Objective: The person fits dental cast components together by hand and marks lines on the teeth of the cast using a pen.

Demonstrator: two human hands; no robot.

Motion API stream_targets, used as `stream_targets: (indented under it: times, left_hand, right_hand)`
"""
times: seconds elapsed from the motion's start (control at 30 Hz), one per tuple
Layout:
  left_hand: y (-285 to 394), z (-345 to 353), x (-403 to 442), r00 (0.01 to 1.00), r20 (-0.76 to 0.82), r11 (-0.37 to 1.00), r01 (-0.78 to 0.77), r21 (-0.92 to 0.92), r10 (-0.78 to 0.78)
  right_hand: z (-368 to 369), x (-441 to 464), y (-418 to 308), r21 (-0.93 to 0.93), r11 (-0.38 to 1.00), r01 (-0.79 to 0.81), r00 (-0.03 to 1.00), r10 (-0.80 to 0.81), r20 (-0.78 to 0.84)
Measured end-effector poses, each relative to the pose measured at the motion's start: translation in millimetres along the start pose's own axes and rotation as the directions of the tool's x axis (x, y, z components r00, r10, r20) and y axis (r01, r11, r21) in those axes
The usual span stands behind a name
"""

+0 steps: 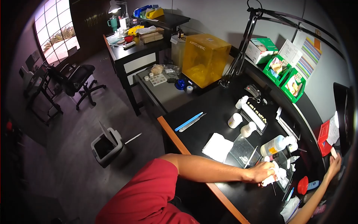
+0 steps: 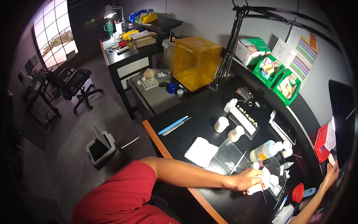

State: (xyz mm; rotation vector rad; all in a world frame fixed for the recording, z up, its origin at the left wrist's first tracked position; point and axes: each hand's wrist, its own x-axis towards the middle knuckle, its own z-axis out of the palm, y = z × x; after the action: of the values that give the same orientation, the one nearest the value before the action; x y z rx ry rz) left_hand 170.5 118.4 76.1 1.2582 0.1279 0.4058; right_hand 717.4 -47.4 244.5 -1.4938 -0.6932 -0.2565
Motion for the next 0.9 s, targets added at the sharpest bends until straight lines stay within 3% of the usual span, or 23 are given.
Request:
stream_targets:
  times: [0.13, 0.2, 0.23, 0.27, 0.33, 0.47, 0.53, 0.73, 0.77, 0.9]
  left_hand:
    - [-22, 0, 10, 0.991, 0.096, 0.959, -0.065, -0.277, 0.095]
    - [-22, -3, 11, 0.986, 0.137, 0.920, -0.030, -0.391, 0.090]
    - [-25, -1, 11, 0.989, 0.079, 0.924, -0.087, -0.373, 0.125]
    - [-6, -7, 7, 0.989, 0.144, 0.946, 0.077, -0.314, -0.033]
    - [-2, -10, 6, 0.985, 0.140, 0.934, 0.139, -0.330, -0.097]
    - [16, -8, -1, 0.984, 0.065, 0.969, 0.176, -0.176, -0.167]
    - [19, -5, -3, 0.990, 0.048, 0.972, 0.142, -0.188, -0.135]
    - [10, -4, -2, 0.996, 0.050, 0.995, 0.071, -0.066, -0.067]
    - [10, -3, -2, 0.998, 0.033, 0.995, 0.061, -0.078, -0.058]
    - [10, -3, -1, 0.996, 0.054, 0.988, 0.077, -0.137, -0.070]
  right_hand:
    - [11, -152, -68, 0.071, 0.997, -0.020, 0.989, 0.010, 0.150]
    - [37, -233, -85, 0.021, 0.997, 0.079, 0.973, -0.081, 0.218]
    - [50, -272, -93, 0.002, 0.991, 0.130, 0.960, -0.127, 0.251]
    - [74, -312, -118, 0.073, 0.997, 0.025, 0.973, -0.041, 0.226]
    - [87, -350, -113, 0.190, 0.976, -0.106, 0.956, 0.048, 0.291]
    - [107, -387, -102, 0.202, 0.952, -0.232, 0.912, 0.141, 0.384]
    - [107, -397, -94, 0.289, 0.904, -0.315, 0.880, 0.163, 0.446]
    - [109, -417, -97, 0.249, 0.927, -0.279, 0.879, 0.143, 0.454]
    - [112, -419, -102, 0.296, 0.898, -0.325, 0.869, 0.160, 0.468]
    - [114, -423, -100, 0.281, 0.931, -0.233, 0.874, 0.074, 0.480]
